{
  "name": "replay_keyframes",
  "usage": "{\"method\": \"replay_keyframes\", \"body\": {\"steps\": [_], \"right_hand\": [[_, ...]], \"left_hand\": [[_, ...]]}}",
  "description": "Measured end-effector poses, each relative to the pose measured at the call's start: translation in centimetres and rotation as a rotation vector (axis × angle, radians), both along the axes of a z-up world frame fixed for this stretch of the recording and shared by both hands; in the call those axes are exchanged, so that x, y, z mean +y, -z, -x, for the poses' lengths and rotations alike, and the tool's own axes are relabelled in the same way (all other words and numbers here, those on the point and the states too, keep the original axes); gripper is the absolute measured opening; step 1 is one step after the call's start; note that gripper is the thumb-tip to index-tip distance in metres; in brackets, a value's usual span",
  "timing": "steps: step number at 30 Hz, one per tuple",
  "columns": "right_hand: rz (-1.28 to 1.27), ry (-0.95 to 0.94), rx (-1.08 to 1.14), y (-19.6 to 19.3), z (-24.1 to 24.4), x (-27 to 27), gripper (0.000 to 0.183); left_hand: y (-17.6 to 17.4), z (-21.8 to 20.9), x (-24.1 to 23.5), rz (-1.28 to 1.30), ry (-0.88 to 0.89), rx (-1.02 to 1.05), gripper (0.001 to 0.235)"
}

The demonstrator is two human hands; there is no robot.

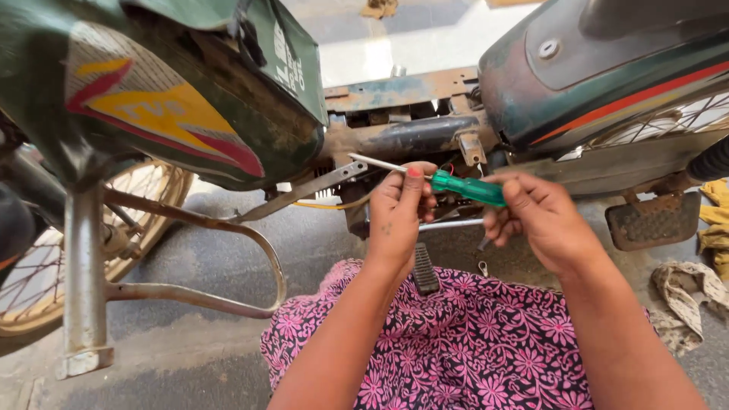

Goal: The person uses a screwdriver to loosen and tighten screws on a small black component attached to the motorcycle frame. They manipulate wires and adjust the component's position while seated on the ground.

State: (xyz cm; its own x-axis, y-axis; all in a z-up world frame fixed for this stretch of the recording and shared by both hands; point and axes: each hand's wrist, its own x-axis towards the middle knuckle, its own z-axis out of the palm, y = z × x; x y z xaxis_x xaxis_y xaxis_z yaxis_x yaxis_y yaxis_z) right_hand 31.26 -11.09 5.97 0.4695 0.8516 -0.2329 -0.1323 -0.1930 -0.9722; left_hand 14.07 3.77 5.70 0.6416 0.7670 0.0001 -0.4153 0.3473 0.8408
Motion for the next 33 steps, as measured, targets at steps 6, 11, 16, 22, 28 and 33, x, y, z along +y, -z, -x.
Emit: {"method": "replay_keyframes", "body": {"steps": [6,11,16,22,28,33], "right_hand": [[-0.473,0.179,0.437,-2.5,2.2,2.0,0.033],[-0.715,0.329,-0.279,-8.0,1.1,2.3,0.029],[-0.583,0.250,-0.740,-10.6,1.4,2.9,0.034],[-0.118,0.176,-1.198,-9.9,2.7,7.2,0.029],[-0.125,0.124,-0.979,-6.0,1.1,7.6,0.027],[-0.124,0.072,-1.026,-4.7,0.6,8.2,0.028]], "left_hand": [[-0.9,-2.2,0.9,0.254,0.176,-0.098,0.037],[-2.0,-1.5,3.7,0.195,0.266,-0.012,0.046],[-1.7,0.5,6.5,0.073,-0.081,0.219,0.052],[0.3,0.4,6.3,-0.277,-0.259,0.171,0.051],[-0.7,0.0,6.6,-0.438,-0.251,0.245,0.049],[-0.8,0.1,6.7,-0.743,-0.319,0.488,0.045]]}}
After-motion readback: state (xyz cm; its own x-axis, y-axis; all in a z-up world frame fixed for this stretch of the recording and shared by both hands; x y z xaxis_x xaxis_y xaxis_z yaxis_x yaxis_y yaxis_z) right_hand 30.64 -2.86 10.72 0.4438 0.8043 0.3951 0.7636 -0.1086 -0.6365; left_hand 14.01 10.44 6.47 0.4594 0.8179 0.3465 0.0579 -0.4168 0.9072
